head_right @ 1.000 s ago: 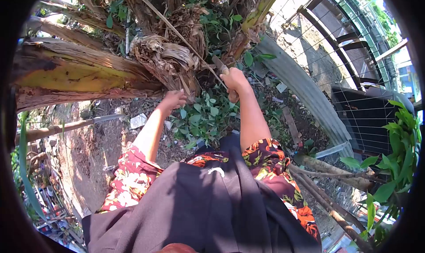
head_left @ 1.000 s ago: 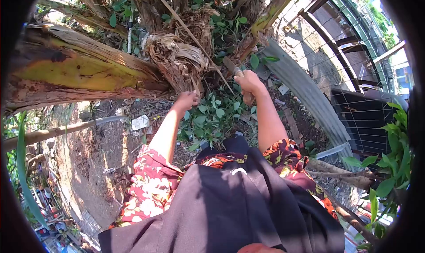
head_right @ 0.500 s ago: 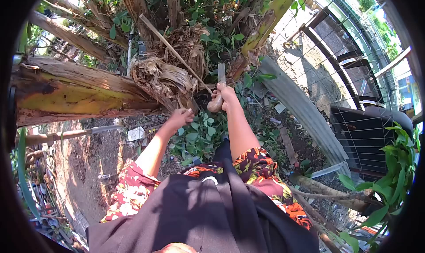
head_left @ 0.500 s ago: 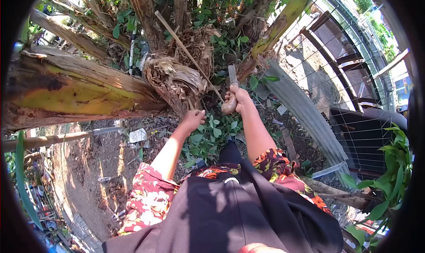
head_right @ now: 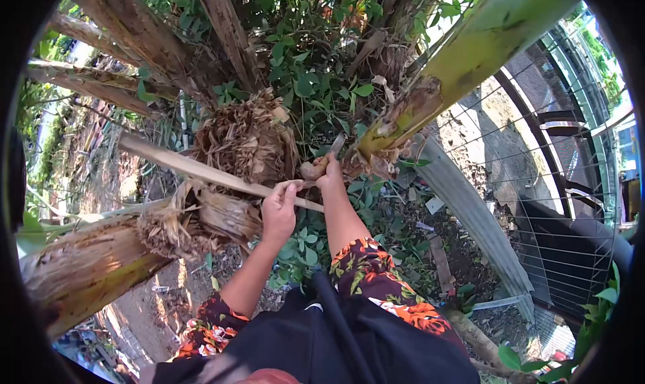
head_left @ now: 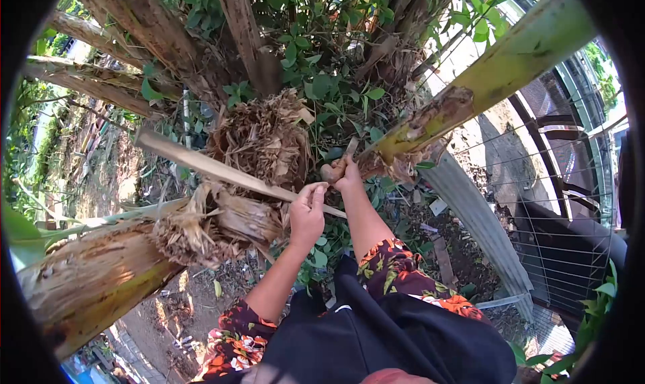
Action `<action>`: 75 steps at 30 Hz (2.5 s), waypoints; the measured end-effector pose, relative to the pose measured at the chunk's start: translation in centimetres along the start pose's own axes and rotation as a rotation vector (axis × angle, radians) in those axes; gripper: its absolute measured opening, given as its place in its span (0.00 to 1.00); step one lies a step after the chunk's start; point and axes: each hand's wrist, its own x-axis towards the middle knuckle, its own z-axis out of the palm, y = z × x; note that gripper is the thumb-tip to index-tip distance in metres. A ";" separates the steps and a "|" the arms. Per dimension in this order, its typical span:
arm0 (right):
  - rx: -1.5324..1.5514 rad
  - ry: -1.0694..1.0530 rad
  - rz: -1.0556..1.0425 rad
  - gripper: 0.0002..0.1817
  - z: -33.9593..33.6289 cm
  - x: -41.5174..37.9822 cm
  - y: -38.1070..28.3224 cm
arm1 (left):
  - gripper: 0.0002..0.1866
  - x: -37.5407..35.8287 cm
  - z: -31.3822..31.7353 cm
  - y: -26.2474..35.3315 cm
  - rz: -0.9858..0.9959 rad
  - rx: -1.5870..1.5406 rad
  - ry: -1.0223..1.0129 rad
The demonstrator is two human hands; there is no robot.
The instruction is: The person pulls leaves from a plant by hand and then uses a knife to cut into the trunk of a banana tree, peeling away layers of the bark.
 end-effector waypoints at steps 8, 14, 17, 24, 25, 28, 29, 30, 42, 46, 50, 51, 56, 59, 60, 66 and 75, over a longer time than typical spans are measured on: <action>0.101 0.206 0.013 0.20 2.2 10.8 -3.4 | 0.12 6.7 1.8 -2.5 -0.014 -0.051 0.220; 0.331 0.328 -0.112 0.17 1.5 18.7 -4.8 | 0.12 10.7 3.7 -3.1 0.066 -0.029 0.239; 0.413 0.376 -0.121 0.19 1.3 19.7 -5.1 | 0.13 12.4 4.1 -3.0 0.068 -0.073 0.232; 0.280 0.200 -0.119 0.28 -1.5 25.1 -7.2 | 0.15 13.0 3.4 -4.4 0.062 -0.118 0.315; 0.257 0.165 -0.215 0.28 -1.0 25.3 -7.4 | 0.15 13.0 3.3 -4.8 0.051 -0.123 0.323; 0.123 0.189 -0.424 0.24 0.9 24.3 -7.3 | 0.15 13.1 2.9 -5.5 0.020 -0.127 0.334; 0.017 0.241 -0.543 0.21 1.7 24.0 -7.1 | 0.15 13.3 3.0 -5.6 0.008 -0.128 0.332; -0.092 0.287 -0.662 0.20 2.6 23.6 -7.0 | 0.15 13.6 3.1 -5.6 0.011 -0.133 0.330; -1.276 0.085 -0.844 0.24 8.0 13.0 -2.0 | 0.43 20.3 7.1 -5.3 0.300 0.747 0.191; -1.420 -0.062 -0.886 0.23 6.8 12.7 -1.5 | 0.55 23.3 7.3 -7.9 0.173 0.515 0.301; -1.426 -0.130 -0.888 0.22 5.6 12.7 -1.7 | 0.54 26.1 6.7 -7.5 0.241 0.357 0.368; -1.413 -0.147 -0.878 0.22 5.3 12.8 -1.8 | 0.50 26.9 6.5 -7.7 0.380 0.447 0.397; -1.318 -0.206 -0.798 0.21 3.6 13.0 -2.2 | 0.44 26.3 7.5 -6.6 0.447 0.998 0.235; -1.238 -0.227 -0.817 0.20 2.8 13.4 -1.6 | 0.31 24.2 8.6 -7.6 0.446 0.546 0.503; -1.170 -0.247 -0.840 0.20 2.5 13.8 -1.3 | 0.31 23.5 8.5 -8.3 0.447 0.548 0.497; 0.032 0.413 -0.352 0.08 2.5 13.6 -1.7 | 0.17 22.6 7.2 -9.9 0.274 0.271 0.539; 0.234 0.415 -0.414 0.10 0.7 22.1 -5.9 | 0.12 22.6 6.8 -8.2 0.313 0.271 0.450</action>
